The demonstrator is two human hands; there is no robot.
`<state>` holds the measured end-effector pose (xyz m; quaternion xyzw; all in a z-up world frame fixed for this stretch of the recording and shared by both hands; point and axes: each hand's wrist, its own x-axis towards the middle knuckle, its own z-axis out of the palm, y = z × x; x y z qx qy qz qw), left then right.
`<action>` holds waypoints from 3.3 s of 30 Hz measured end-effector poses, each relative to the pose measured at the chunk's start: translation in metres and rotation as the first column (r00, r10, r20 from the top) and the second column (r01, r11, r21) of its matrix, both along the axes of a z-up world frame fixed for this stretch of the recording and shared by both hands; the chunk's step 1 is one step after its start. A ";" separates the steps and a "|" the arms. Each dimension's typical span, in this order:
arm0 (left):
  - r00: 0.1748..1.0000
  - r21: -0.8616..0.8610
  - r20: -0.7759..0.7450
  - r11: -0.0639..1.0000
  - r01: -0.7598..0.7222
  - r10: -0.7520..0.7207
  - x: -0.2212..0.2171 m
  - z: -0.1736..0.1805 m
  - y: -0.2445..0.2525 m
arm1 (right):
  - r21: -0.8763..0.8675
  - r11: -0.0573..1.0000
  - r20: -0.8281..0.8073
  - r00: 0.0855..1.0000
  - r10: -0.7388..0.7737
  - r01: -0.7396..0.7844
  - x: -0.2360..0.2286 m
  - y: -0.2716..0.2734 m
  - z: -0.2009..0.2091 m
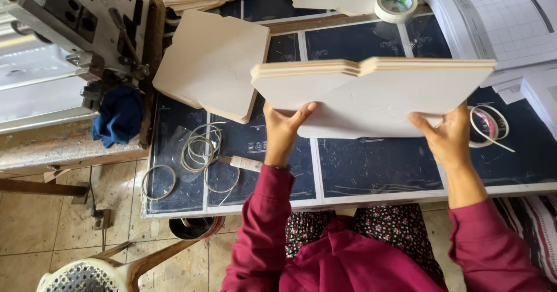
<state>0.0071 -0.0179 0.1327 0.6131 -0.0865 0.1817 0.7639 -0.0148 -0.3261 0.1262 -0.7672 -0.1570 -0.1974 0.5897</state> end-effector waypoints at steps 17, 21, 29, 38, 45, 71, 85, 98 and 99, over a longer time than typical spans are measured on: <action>0.991 0.060 -0.130 0.997 0.053 -0.044 -0.011 -0.064 0.013 | -0.323 0.933 -0.198 0.953 -0.229 0.157 -0.009 -0.041 -0.131; 0.947 0.102 -0.292 0.989 -0.109 0.134 -0.017 -0.028 0.034 | -0.254 0.961 -0.017 0.993 -0.117 0.108 -0.023 -0.009 -0.110; 0.979 0.220 -0.021 0.956 -0.193 0.202 0.015 0.100 0.166 | 0.443 0.888 -0.232 0.941 0.247 -0.123 0.034 0.164 -0.012; 0.769 -0.247 -0.397 0.749 -0.615 0.500 0.054 -0.058 0.283 | 0.686 0.702 -0.630 0.641 0.439 0.193 0.118 0.339 -0.046; 0.689 -0.355 -0.679 0.708 -0.611 0.253 0.083 -0.065 0.252 | 0.752 0.641 -0.588 0.594 0.549 0.152 0.109 0.366 0.006; 0.533 -0.272 -0.797 0.618 -0.737 0.285 0.130 -0.080 0.207 | 0.540 0.829 -0.775 0.469 0.422 0.146 0.182 0.313 -0.082; 0.708 -0.572 -0.702 0.652 -0.498 -0.075 0.046 -0.033 0.109 | 0.490 0.859 -0.714 0.633 0.300 0.146 0.144 0.168 -0.111; 0.626 -0.461 -0.756 0.836 -0.297 -0.194 0.022 -0.093 0.050 | 0.496 0.837 -0.687 0.694 0.215 0.232 0.077 0.041 -0.080; 0.618 -0.463 -0.748 0.857 -0.226 -0.242 0.018 -0.088 0.047 | 0.491 0.839 -0.703 0.675 0.225 0.232 0.072 0.031 -0.077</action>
